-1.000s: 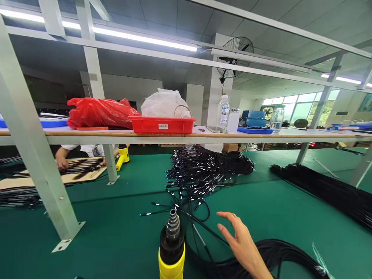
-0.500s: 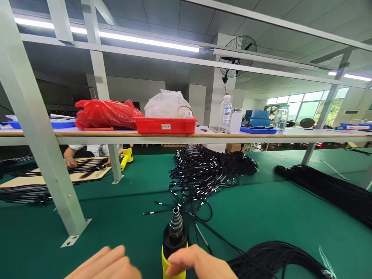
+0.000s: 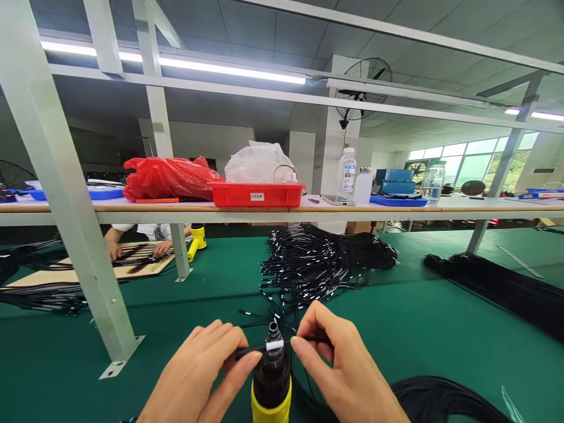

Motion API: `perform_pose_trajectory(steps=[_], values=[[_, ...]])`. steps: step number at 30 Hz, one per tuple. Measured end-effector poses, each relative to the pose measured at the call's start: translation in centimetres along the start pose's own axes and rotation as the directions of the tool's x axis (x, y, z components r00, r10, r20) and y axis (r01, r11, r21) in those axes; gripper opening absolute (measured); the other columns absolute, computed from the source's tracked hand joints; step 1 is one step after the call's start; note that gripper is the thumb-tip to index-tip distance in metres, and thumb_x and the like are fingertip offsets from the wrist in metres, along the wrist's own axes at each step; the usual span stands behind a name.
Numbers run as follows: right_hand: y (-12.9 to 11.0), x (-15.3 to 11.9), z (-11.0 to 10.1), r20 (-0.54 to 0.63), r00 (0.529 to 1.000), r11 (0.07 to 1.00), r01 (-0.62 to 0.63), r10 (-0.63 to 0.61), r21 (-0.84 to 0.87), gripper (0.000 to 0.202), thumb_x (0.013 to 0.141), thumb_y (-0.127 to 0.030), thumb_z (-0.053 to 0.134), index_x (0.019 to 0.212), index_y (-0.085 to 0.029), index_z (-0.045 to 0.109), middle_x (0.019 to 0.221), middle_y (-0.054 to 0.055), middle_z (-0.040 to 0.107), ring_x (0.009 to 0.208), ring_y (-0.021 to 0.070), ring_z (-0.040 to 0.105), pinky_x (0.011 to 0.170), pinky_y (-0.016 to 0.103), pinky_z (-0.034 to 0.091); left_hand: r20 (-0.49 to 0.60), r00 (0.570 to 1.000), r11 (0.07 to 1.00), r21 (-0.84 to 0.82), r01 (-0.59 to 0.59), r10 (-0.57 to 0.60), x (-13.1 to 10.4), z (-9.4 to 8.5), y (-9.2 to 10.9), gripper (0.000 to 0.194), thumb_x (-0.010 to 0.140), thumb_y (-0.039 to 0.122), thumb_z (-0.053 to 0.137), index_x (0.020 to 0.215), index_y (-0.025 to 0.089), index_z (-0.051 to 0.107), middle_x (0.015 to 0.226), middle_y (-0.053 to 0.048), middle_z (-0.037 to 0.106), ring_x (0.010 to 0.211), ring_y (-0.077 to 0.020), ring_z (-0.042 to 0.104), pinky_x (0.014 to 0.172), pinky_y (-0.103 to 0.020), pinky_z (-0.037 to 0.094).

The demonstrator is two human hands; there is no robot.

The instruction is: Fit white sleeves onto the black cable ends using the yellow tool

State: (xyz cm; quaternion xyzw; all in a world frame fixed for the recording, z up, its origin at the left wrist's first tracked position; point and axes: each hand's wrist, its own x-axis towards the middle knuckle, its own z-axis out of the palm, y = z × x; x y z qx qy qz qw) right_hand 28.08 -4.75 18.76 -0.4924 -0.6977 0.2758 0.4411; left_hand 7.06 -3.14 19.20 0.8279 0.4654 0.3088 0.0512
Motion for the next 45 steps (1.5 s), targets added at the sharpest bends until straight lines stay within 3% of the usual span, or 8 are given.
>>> perform_pose_trajectory(steps=[6,15,33,41,45], values=[[1.2,1.1,0.8,-0.113,0.994,0.995,-0.007,-0.004,-0.098,0.014,0.086,-0.025,0.056,0.074,-0.022,0.048,0.072,-0.002,0.056,0.066,0.0136,0.051,0.056,0.021,0.039,0.063,0.99,0.988,-0.089,0.129,-0.124,1.1,0.9,-0.7,0.045,0.094,0.059,0.034,0.069,0.026,0.052,0.068,0.002,0.06,0.063,-0.0175,0.056,0.058,-0.025,0.044],[1.8,2.0,1.5,-0.122,0.992,0.973,-0.064,0.037,-0.224,0.018,0.086,-0.029,0.055,0.074,-0.023,0.043,0.068,-0.003,0.057,0.064,0.0154,0.05,0.06,0.026,0.037,0.118,0.963,0.949,-0.179,0.259,-0.241,1.9,2.1,-1.7,0.046,0.093,0.061,0.031,0.071,0.025,0.049,0.07,0.003,0.052,0.066,-0.0186,0.047,0.061,-0.027,0.036],[2.5,2.7,1.7,-0.125,0.992,0.967,-0.065,0.035,-0.248,0.017,0.085,-0.026,0.057,0.073,-0.023,0.045,0.069,-0.004,0.057,0.067,0.016,0.052,0.061,0.026,0.035,0.176,0.952,0.936,-0.208,0.283,-0.249,2.9,2.7,-2.1,0.045,0.092,0.061,0.032,0.073,0.024,0.049,0.071,0.003,0.048,0.068,-0.0187,0.042,0.061,-0.027,0.031],[2.5,2.9,1.7,-0.125,0.992,0.969,-0.046,0.015,-0.242,0.019,0.085,-0.025,0.057,0.072,-0.023,0.043,0.067,-0.005,0.055,0.065,0.0147,0.052,0.058,0.025,0.033,0.169,0.948,0.933,-0.2,0.3,-0.268,2.9,2.4,-1.8,0.043,0.09,0.061,0.035,0.075,0.025,0.051,0.073,0.002,0.052,0.07,-0.0197,0.046,0.059,-0.027,0.032],[2.6,2.8,1.5,-0.124,0.992,0.973,-0.04,0.012,-0.228,0.014,0.086,-0.024,0.058,0.074,-0.022,0.051,0.07,-0.003,0.06,0.068,0.015,0.054,0.061,0.025,0.035,0.157,0.957,0.928,-0.247,0.279,-0.245,2.9,2.4,-2.0,0.038,0.09,0.058,0.039,0.078,0.025,0.054,0.076,0.002,0.056,0.073,-0.0195,0.05,0.064,-0.027,0.037]])
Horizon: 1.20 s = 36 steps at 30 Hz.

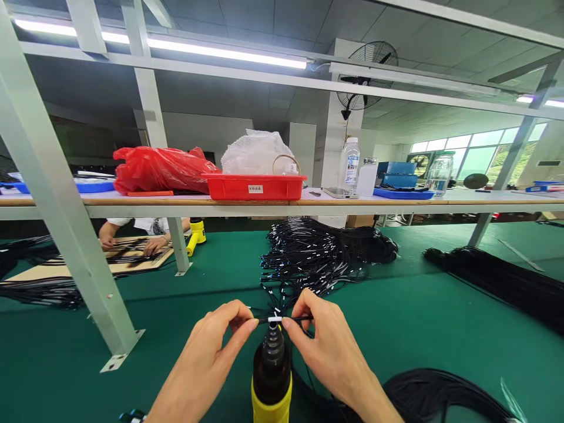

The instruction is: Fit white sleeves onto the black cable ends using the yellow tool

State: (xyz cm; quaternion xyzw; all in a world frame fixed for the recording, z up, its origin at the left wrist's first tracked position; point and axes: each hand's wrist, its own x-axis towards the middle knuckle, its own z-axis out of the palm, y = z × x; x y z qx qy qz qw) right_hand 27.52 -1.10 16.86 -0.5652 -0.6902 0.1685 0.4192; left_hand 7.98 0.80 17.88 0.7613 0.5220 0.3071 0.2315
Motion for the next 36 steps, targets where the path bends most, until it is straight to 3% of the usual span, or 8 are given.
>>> perform_pose_trajectory(steps=[5,11,16,23,36], values=[[0.15,-0.39,-0.55,0.038,0.997,0.998,0.07,-0.07,0.004,0.019,0.091,-0.02,0.054,0.075,-0.021,0.064,0.072,-0.002,0.062,0.066,0.0137,0.053,0.061,0.025,0.035,-0.035,0.998,0.997,-0.046,-0.061,0.06,-0.02,-0.23,-0.06,0.03,0.091,0.052,0.046,0.08,0.025,0.055,0.077,0.004,0.057,0.074,-0.0174,0.052,0.068,-0.025,0.039],[-0.39,-0.23,-0.94,0.037,0.994,0.995,0.099,-0.1,0.022,0.019,0.09,-0.015,0.057,0.072,-0.02,0.064,0.069,-0.004,0.061,0.065,0.0121,0.052,0.06,0.024,0.034,-0.008,1.0,0.999,0.032,0.006,-0.005,-0.27,-0.23,0.11,0.047,0.093,0.062,0.032,0.071,0.024,0.049,0.068,0.004,0.053,0.064,-0.0176,0.047,0.06,-0.026,0.035],[-0.42,-0.28,-0.84,0.026,0.995,0.995,0.093,-0.094,0.023,0.02,0.089,-0.013,0.057,0.071,-0.02,0.063,0.068,-0.003,0.06,0.065,0.0127,0.052,0.06,0.024,0.034,0.001,1.0,0.999,0.04,-0.022,0.022,-0.06,0.2,-0.2,0.048,0.096,0.057,0.031,0.065,0.023,0.045,0.067,0.003,0.056,0.064,-0.0177,0.051,0.061,-0.026,0.035],[-0.15,-0.06,-0.69,0.021,0.996,0.995,0.085,-0.086,0.055,0.018,0.087,-0.011,0.057,0.073,-0.02,0.064,0.071,-0.003,0.06,0.064,0.0123,0.053,0.059,0.024,0.035,-0.026,1.0,1.0,0.016,-0.014,0.015,0.04,0.05,0.25,0.044,0.093,0.059,0.037,0.069,0.023,0.05,0.064,0.005,0.045,0.059,-0.0151,0.037,0.054,-0.024,0.03],[0.01,0.06,-0.63,0.002,0.997,0.993,0.083,-0.083,0.081,0.017,0.083,-0.008,0.059,0.071,-0.019,0.063,0.071,-0.003,0.06,0.066,0.0122,0.054,0.058,0.023,0.037,-0.036,0.999,0.997,-0.072,-0.029,0.026,0.07,0.08,0.18,0.031,0.092,0.051,0.047,0.081,0.024,0.057,0.078,0.002,0.058,0.074,-0.0185,0.053,0.068,-0.026,0.039]])
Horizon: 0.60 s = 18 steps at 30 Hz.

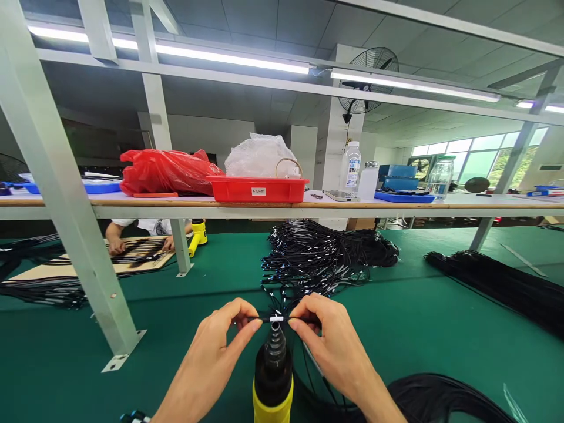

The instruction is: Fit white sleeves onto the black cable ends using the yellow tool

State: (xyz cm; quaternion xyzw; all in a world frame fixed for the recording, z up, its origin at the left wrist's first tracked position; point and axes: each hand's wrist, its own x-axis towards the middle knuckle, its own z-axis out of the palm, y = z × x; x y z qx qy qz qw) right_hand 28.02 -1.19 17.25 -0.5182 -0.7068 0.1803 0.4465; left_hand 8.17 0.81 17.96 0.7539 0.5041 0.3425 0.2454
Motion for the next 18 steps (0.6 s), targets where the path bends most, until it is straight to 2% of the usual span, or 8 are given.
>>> perform_pose_trajectory(steps=[5,10,15,18], values=[[-0.1,-0.3,-0.5,0.034,0.999,1.0,0.013,-0.012,-0.015,0.017,0.088,-0.014,0.057,0.078,-0.021,0.068,0.076,-0.002,0.065,0.07,0.0133,0.058,0.064,0.024,0.04,-0.027,0.999,0.999,0.016,-0.035,0.035,-0.2,-0.2,0.0,0.031,0.092,0.052,0.045,0.082,0.025,0.056,0.078,0.002,0.059,0.075,-0.0188,0.053,0.066,-0.026,0.04],[-0.1,-0.5,-0.7,0.07,0.997,0.996,0.046,-0.04,-0.083,0.025,0.095,-0.02,0.052,0.075,-0.02,0.068,0.074,-0.002,0.066,0.069,0.0138,0.058,0.065,0.025,0.039,-0.044,0.999,0.995,0.099,0.009,-0.004,-0.2,0.1,-0.7,0.047,0.094,0.06,0.033,0.067,0.024,0.047,0.064,0.004,0.05,0.061,-0.0174,0.044,0.056,-0.026,0.033],[0.1,-0.3,-0.3,0.059,0.997,0.997,0.046,-0.042,-0.06,0.022,0.093,-0.017,0.054,0.075,-0.02,0.067,0.074,-0.002,0.066,0.069,0.0133,0.057,0.065,0.025,0.039,-0.04,0.999,0.996,0.09,0.009,-0.005,-0.1,0.1,-0.7,0.05,0.093,0.062,0.033,0.063,0.023,0.041,0.06,0.005,0.042,0.057,-0.0152,0.038,0.053,-0.025,0.03],[0.3,-0.2,0.0,0.02,0.999,0.999,0.047,-0.047,-0.023,0.018,0.09,-0.013,0.057,0.077,-0.019,0.067,0.075,-0.002,0.065,0.07,0.0134,0.058,0.065,0.025,0.039,-0.039,0.999,0.998,0.058,0.004,-0.002,-0.2,0.0,-0.3,0.045,0.091,0.061,0.038,0.069,0.023,0.046,0.064,0.005,0.044,0.058,-0.0149,0.038,0.053,-0.024,0.032]])
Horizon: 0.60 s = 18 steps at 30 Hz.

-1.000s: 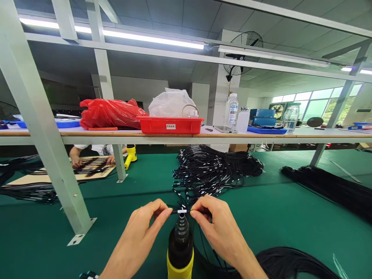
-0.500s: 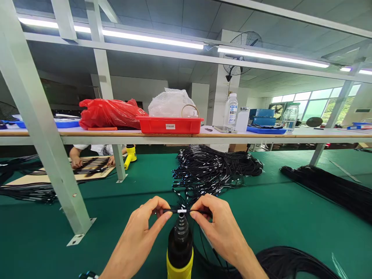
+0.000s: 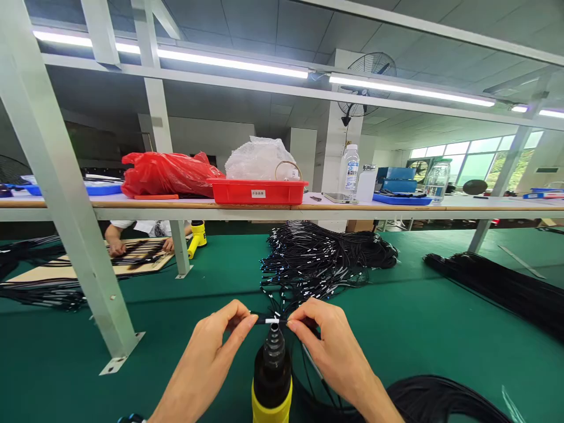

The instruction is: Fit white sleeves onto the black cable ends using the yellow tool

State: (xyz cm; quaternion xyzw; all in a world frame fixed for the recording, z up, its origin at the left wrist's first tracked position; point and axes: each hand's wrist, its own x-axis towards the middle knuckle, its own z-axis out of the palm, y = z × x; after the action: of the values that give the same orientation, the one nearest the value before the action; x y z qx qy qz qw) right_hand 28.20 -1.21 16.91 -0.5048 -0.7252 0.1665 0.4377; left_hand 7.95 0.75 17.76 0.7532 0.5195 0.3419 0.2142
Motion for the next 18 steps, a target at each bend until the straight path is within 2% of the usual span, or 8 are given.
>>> perform_pose_trajectory(steps=[4,9,13,15,18], values=[[0.25,0.08,0.3,-0.035,0.999,0.999,-0.004,0.006,0.04,0.016,0.085,-0.008,0.058,0.076,-0.019,0.065,0.076,-0.001,0.063,0.07,0.0132,0.058,0.062,0.023,0.039,0.008,0.999,0.998,-0.046,-0.042,0.042,-0.04,-0.14,0.22,0.032,0.093,0.053,0.043,0.081,0.024,0.051,0.077,0.003,0.055,0.072,-0.0173,0.051,0.064,-0.024,0.04],[-0.22,-0.14,0.15,0.003,1.0,1.0,-0.022,0.022,-0.003,0.023,0.092,-0.018,0.052,0.073,-0.019,0.064,0.072,-0.001,0.064,0.065,0.0133,0.055,0.061,0.024,0.037,-0.031,0.999,0.999,0.013,-0.044,0.044,-0.02,0.02,-0.19,0.044,0.094,0.058,0.035,0.069,0.024,0.045,0.066,0.003,0.048,0.062,-0.0172,0.044,0.056,-0.025,0.035],[-0.56,-0.23,-0.04,0.051,0.998,0.999,-0.025,0.027,-0.032,0.032,0.097,-0.021,0.046,0.07,-0.018,0.064,0.065,-0.003,0.06,0.06,0.0123,0.051,0.058,0.024,0.033,-0.03,1.0,1.0,0.011,0.0,0.0,-0.04,0.23,-0.42,0.051,0.095,0.061,0.031,0.061,0.023,0.039,0.061,0.003,0.044,0.06,-0.017,0.042,0.056,-0.026,0.032],[-0.41,-0.2,-0.04,0.038,0.999,1.0,-0.017,0.017,-0.021,0.028,0.095,-0.02,0.049,0.071,-0.018,0.062,0.066,-0.003,0.06,0.061,0.0124,0.051,0.058,0.024,0.034,-0.019,1.0,1.0,-0.012,-0.009,0.009,-0.06,0.24,-0.35,0.049,0.094,0.06,0.033,0.063,0.023,0.04,0.062,0.004,0.043,0.061,-0.0165,0.041,0.058,-0.026,0.032],[0.02,-0.2,0.03,0.005,1.0,1.0,-0.009,0.009,0.025,0.02,0.091,-0.015,0.054,0.072,-0.018,0.059,0.071,-0.002,0.06,0.066,0.0125,0.053,0.061,0.023,0.036,0.016,0.999,0.996,-0.083,-0.031,0.033,-0.13,0.13,-0.12,0.039,0.094,0.056,0.039,0.074,0.024,0.048,0.073,0.004,0.05,0.069,-0.0169,0.046,0.062,-0.025,0.036]])
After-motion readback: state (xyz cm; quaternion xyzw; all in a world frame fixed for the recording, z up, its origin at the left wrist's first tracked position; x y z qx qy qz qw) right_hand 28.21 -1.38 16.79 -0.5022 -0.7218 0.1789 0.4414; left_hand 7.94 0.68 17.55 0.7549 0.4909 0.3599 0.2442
